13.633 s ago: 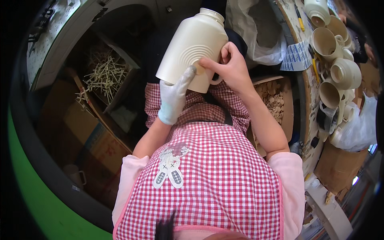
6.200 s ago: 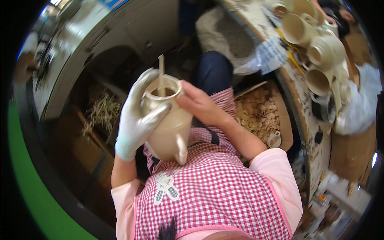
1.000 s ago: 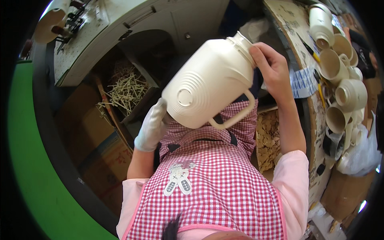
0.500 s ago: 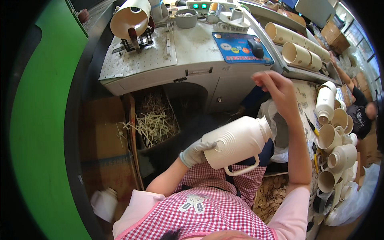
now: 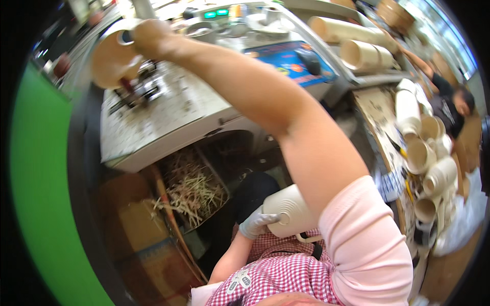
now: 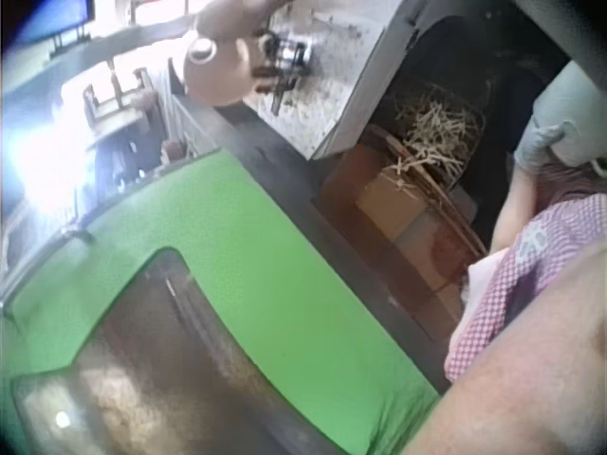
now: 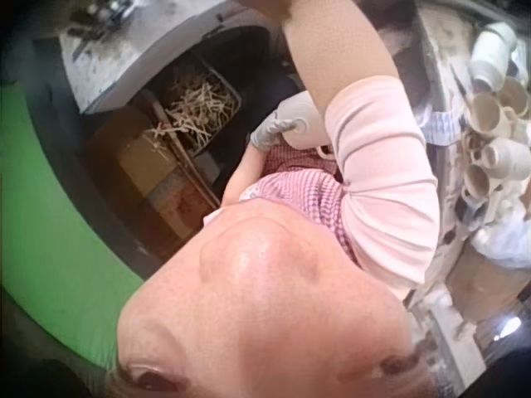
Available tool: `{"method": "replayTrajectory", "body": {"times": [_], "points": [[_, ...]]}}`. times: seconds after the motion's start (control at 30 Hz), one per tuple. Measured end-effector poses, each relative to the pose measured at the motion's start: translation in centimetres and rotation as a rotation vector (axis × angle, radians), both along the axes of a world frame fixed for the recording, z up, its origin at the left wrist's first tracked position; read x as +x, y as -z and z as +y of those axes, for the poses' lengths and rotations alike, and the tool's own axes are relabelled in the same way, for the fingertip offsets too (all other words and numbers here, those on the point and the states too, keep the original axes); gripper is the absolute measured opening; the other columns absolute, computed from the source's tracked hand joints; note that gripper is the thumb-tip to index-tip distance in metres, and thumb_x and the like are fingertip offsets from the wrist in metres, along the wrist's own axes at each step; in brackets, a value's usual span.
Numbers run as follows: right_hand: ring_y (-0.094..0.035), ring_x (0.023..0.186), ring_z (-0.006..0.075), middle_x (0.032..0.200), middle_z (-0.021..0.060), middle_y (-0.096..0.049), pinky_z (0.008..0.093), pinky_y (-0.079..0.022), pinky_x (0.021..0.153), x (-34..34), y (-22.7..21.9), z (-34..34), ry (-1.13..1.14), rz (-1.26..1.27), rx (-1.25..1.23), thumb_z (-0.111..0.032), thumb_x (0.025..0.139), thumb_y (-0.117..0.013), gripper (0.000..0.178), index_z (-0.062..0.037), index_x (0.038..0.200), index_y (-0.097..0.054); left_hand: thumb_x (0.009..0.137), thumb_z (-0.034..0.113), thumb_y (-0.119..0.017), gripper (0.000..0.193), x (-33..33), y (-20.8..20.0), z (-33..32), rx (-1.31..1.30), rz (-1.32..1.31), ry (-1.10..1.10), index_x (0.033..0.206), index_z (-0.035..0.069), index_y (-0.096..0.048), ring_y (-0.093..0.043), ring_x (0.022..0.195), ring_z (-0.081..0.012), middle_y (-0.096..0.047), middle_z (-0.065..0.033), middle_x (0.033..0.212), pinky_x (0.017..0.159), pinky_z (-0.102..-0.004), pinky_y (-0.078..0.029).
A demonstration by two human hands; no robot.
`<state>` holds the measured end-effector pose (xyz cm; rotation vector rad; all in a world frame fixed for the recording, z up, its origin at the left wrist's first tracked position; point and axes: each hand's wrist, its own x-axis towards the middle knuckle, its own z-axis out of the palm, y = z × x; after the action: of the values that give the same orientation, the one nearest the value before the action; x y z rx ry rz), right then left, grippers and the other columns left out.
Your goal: The person sits on the floor and repeatedly smooths the interior and exterior of a white ceramic pitcher using a small tool and a cloth. They rotate the pitcher, wipe surfaces, and place it on a nearby table between cycles.
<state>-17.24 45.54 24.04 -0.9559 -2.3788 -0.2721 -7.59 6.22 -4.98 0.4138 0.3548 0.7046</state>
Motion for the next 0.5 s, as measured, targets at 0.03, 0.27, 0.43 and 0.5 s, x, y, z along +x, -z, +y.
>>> {"method": "replayTrajectory", "body": {"times": [0.03, 0.27, 0.43, 0.5], "points": [[-0.075, 0.091, 0.0349, 0.100, 0.0279, -0.073, 0.0462, -0.059, 0.078, 0.9, 0.3, 0.6, 0.010, 0.252, -0.074, -0.017, 0.082, -0.069, 0.021, 0.0013, 0.090, -0.076, 0.083, 0.021, -0.081, 0.079, 0.0, -0.1, 0.1, 0.004, -0.024, -0.029, 0.150, -0.002, -0.046, -0.061, 0.126, -0.0227, -0.063, -0.0124, 0.138, 0.108, -0.0378, -0.047], [-0.071, 0.077, 0.0317, 0.088, 0.0174, -0.073, 0.0416, -0.055, 0.066, 27.3, 2.0, 5.0, 0.346, 0.724, -0.107, -0.024, 0.091, -0.065, 0.026, 0.0004, 0.095, -0.073, 0.078, 0.021, -0.084, 0.086, 0.1, -0.1, 0.6, -0.078, 0.002, 0.026, 0.150, -0.005, -0.045, -0.061, 0.127, -0.0250, -0.062, -0.0153, 0.139, 0.110, -0.0387, -0.046], [-0.068, 0.065, 0.0296, 0.079, 0.0180, -0.071, 0.0415, -0.050, 0.054, 47.1, 3.9, 9.6, 0.603, 1.210, -0.497, -0.017, 0.092, -0.058, 0.023, 0.0017, 0.089, -0.071, 0.075, 0.024, -0.087, 0.092, 0.6, 0.5, 1.3, -0.167, 0.024, 0.085, 0.150, -0.007, -0.044, -0.061, 0.127, -0.0258, -0.061, -0.0168, 0.141, 0.110, -0.0388, -0.047], [-0.066, 0.059, 0.0288, 0.075, 0.0182, -0.070, 0.0415, -0.048, 0.049, 50.9, 4.7, 11.8, 0.640, 1.282, -0.570, -0.015, 0.092, -0.056, 0.024, 0.0022, 0.086, -0.071, 0.075, 0.024, -0.087, 0.093, 1.1, 0.5, 1.7, -0.182, 0.052, 0.103, 0.151, -0.006, -0.043, -0.060, 0.128, -0.0262, -0.061, -0.0172, 0.141, 0.110, -0.0391, -0.047]]}}
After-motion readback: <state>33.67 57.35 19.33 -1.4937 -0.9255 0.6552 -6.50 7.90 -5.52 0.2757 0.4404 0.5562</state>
